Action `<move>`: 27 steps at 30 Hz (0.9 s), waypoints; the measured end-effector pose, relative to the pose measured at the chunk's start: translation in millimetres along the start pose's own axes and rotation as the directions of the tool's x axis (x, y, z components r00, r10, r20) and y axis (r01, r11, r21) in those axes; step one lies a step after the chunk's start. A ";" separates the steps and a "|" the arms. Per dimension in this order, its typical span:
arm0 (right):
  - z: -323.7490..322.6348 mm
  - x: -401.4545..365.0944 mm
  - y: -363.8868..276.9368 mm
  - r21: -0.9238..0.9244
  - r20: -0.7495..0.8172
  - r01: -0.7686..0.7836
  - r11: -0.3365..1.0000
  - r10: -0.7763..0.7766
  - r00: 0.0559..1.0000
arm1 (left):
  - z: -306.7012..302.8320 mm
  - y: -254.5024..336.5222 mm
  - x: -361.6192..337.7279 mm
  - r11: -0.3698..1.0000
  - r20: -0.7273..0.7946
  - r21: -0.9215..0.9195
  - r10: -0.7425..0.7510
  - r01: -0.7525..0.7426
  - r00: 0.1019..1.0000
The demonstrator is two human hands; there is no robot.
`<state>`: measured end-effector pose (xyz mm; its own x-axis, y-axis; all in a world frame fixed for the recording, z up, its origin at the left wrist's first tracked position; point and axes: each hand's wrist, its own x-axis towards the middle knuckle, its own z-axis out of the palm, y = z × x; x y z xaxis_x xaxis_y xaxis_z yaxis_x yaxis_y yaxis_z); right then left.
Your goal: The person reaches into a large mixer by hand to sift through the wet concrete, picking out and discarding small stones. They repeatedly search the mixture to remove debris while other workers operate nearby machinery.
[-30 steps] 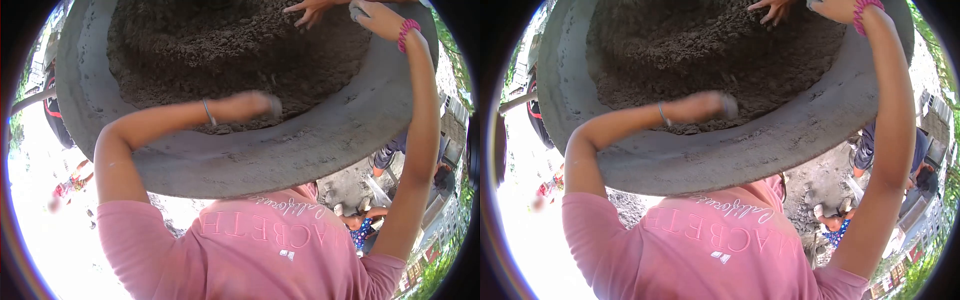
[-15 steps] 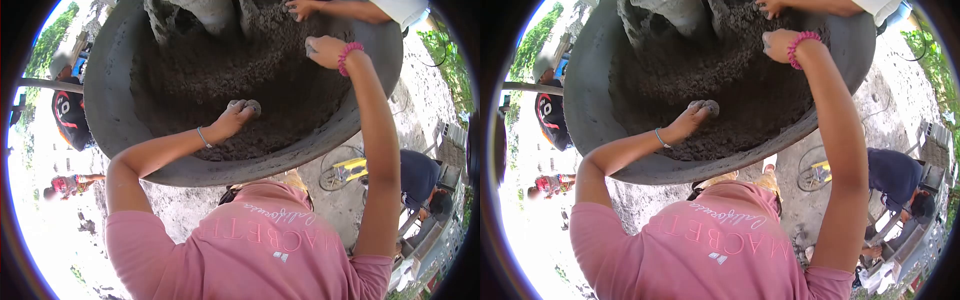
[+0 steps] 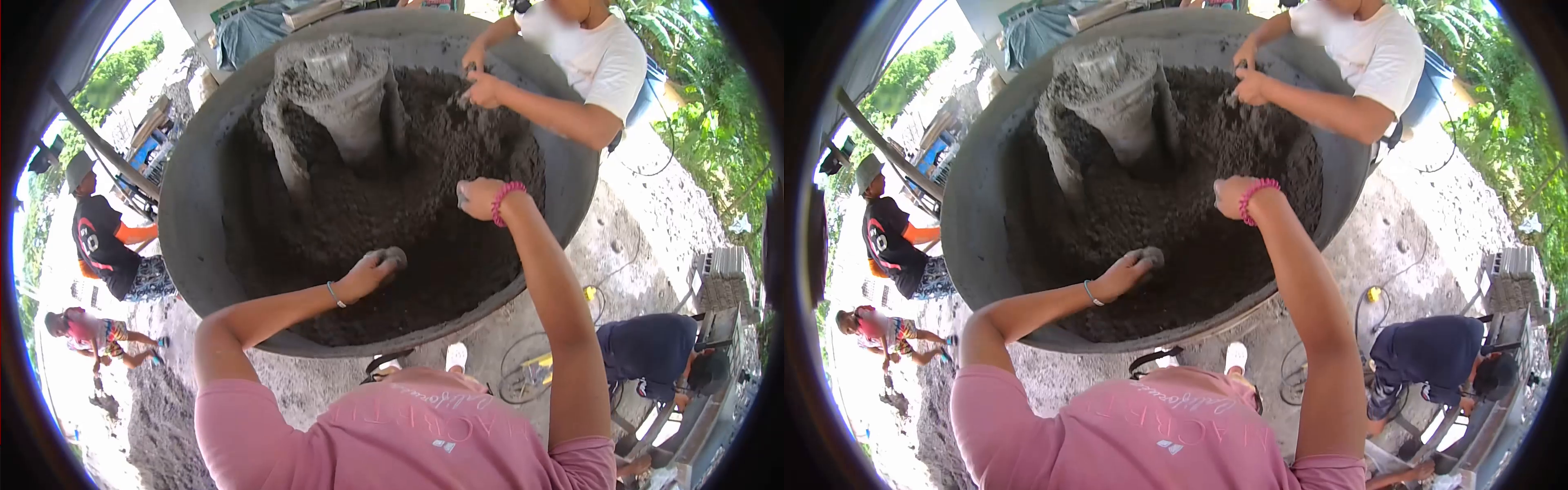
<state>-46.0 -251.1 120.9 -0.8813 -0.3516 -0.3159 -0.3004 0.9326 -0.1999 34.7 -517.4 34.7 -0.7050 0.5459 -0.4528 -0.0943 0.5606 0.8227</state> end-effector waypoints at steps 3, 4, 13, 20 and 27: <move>-4.3 -0.9 -5.8 -0.009 -0.007 0.004 1.000 -0.004 1.000 | 16.0 -22.3 -11.1 0.783 0.086 0.187 0.588 -0.593 0.804; -1.5 1.0 -6.7 -0.031 0.014 0.005 1.000 -0.005 1.000 | 30.8 -49.6 -18.9 0.776 0.105 0.301 0.551 -0.554 0.828; 2.7 2.3 6.0 0.026 -0.064 0.083 0.996 -0.081 0.995 | 29.7 -16.0 -47.4 0.914 0.138 0.181 0.341 -0.362 0.930; -18.2 -60.0 -60.9 0.252 -0.516 0.385 0.888 -0.213 0.830 | -13.2 7.8 -63.4 0.707 0.031 0.290 0.667 -0.645 0.745; 31.0 -81.0 -63.8 0.209 0.136 0.642 0.738 -0.672 0.728 | -42.5 27.7 -80.3 0.770 0.102 0.456 0.453 -0.447 0.886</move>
<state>55.9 -284.7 130.4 -0.3900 -0.8937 -0.2219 -0.7108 0.4454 -0.5444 58.8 -572.1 108.5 -0.5952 0.8011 -0.0632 0.5628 0.4717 0.6788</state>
